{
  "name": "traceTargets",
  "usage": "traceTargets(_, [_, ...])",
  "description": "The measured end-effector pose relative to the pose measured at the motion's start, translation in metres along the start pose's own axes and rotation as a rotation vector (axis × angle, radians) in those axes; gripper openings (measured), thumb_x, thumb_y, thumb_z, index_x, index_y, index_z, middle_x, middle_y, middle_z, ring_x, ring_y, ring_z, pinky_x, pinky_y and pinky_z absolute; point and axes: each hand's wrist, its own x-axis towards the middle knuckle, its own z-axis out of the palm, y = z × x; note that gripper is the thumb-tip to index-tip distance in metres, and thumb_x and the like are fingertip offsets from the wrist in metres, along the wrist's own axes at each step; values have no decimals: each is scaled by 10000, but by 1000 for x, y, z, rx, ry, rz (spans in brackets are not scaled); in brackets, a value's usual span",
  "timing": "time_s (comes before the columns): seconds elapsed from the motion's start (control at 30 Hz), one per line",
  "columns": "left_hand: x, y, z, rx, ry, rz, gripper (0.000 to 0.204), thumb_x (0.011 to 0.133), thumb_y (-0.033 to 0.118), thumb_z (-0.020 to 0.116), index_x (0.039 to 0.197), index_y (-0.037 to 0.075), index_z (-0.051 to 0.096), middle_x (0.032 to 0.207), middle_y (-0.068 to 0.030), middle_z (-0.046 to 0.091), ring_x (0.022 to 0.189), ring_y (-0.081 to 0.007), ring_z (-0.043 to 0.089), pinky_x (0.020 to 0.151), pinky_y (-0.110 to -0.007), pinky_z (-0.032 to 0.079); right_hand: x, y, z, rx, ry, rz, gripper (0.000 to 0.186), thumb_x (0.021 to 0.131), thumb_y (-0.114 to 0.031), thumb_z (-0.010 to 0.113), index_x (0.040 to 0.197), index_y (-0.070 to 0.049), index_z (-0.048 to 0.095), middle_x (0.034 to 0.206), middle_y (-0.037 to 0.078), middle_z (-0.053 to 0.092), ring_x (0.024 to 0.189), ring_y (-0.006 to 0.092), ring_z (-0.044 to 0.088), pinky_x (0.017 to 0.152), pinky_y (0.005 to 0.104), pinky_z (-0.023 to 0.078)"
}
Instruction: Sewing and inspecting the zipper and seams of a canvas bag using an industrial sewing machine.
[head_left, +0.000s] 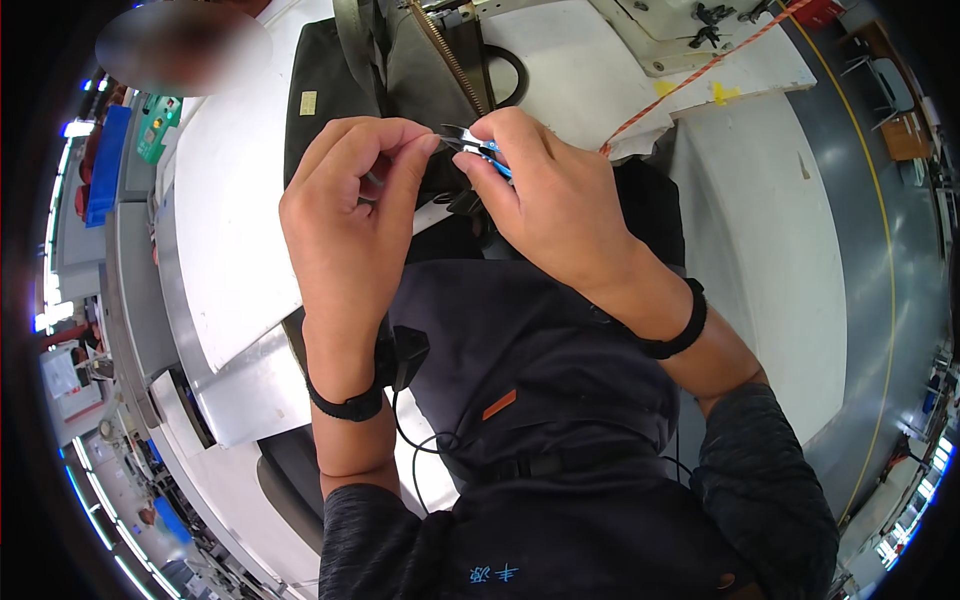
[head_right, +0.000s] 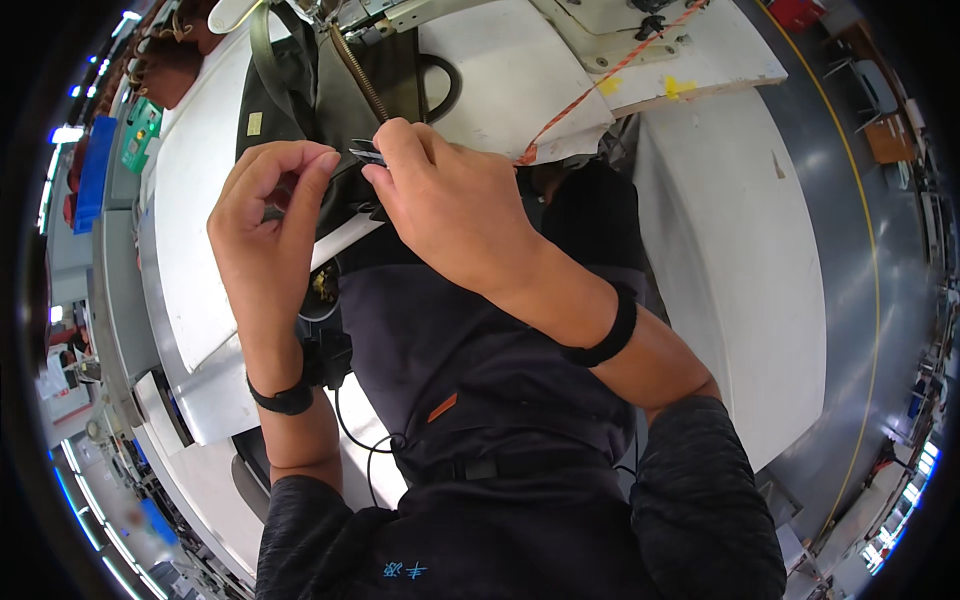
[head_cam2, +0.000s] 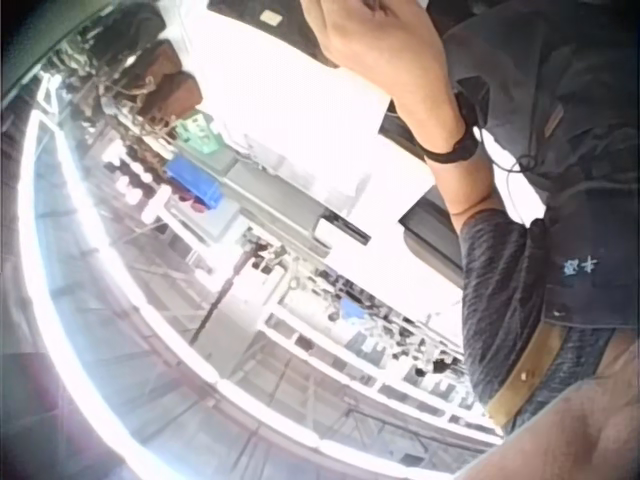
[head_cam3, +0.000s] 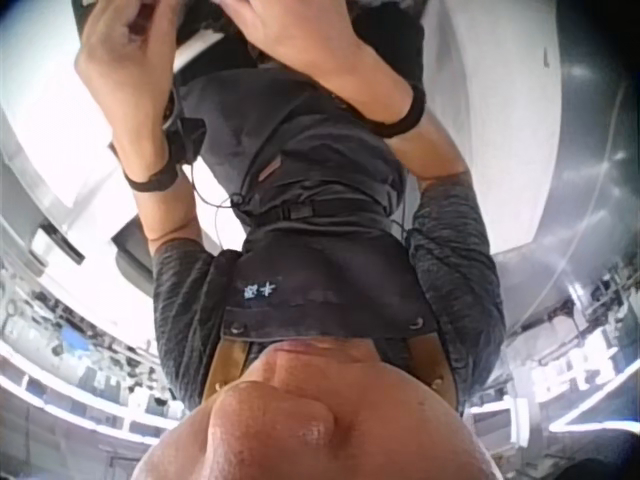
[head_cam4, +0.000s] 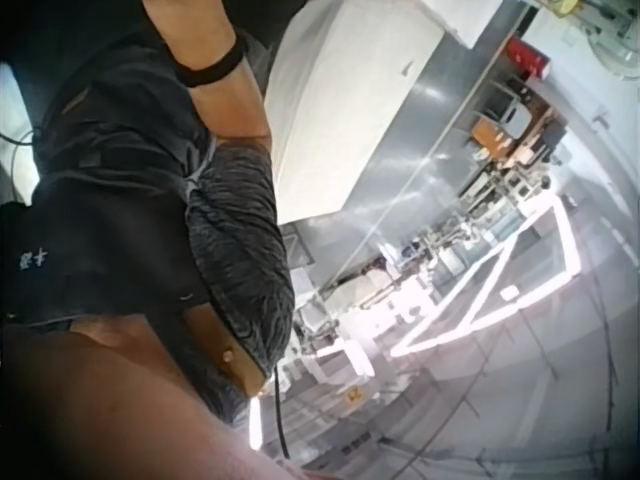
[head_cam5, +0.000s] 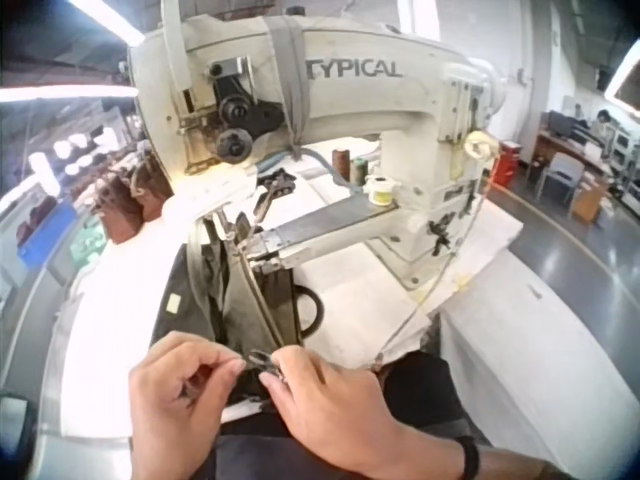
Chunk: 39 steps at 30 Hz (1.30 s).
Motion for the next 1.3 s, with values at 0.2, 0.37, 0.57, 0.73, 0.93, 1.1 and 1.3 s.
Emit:
traceTargets(0.2, [-2, 2, -2, -17, -14, -11, 52, 894, -3, 786, 938, 6, 760, 864, -45, 697, 700, -117, 611, 633, -257, 500, -6, 4, -2, 119, 46, 111, 231, 952, -202, 769, 1034, -79, 591, 856, 84, 701, 697, 292, 714, 585, 384, 549])
traceTargets(0.37, [-21, 10, -9, -20, -333, 30, 135, 864, 113, 846, 883, 13, 757, 780, -84, 663, 681, -226, 631, 623, -303, 505, 7, 66, -13, 50, 115, 353, 255, 955, -271, 777, 1080, -82, 659, 863, 133, 733, 772, 331, 722, 681, 416, 571])
traceTargets(0.57, [-50, 14, 27, 0, -293, 55, 108, 870, 55, 817, 970, 50, 779, 944, -64, 712, 789, -264, 712, 673, -347, 561, 27, 125, 0, -203, 329, -51, 302, 971, -276, 741, 1162, -45, 702, 914, 172, 742, 820, 324, 722, 765, 401, 570])
traceTargets(0.73, [-58, 2, 14, 78, -375, 89, 122, 847, 45, 841, 856, 13, 724, 918, -68, 708, 783, -255, 683, 653, -334, 534, 12, 81, -3, 602, -127, 455, 347, 1092, -277, 593, 1209, 25, 718, 1003, 69, 766, 909, 122, 697, 845, 286, 548])
traceTargets(0.93, [-47, 3, 17, 121, -72, 58, 509, 814, 53, 887, 1246, 69, 619, 1381, -160, 598, 1162, -285, 623, 879, -373, 532, 28, 42, -9, 943, -344, 596, 365, 1084, -299, 590, 1124, 24, 757, 961, 53, 756, 863, 120, 685, 767, 258, 535])
traceTargets(1.1, [-32, -5, 28, 143, 103, 52, 600, 784, 166, 934, 1222, 14, 554, 1240, -144, 597, 1109, -280, 585, 929, -384, 488, 52, 12, -16, 873, -342, 503, 336, 1037, -229, 623, 936, 61, 759, 804, 43, 715, 752, 92, 635, 670, 260, 505])
traceTargets(1.3, [-24, -13, 39, 87, 187, -6, 523, 797, 121, 855, 1196, -11, 544, 1092, -130, 594, 977, -281, 587, 900, -377, 486, 44, -16, -25, 535, -263, 293, 262, 998, -210, 661, 986, 31, 763, 798, 123, 721, 779, 157, 646, 647, 317, 506])
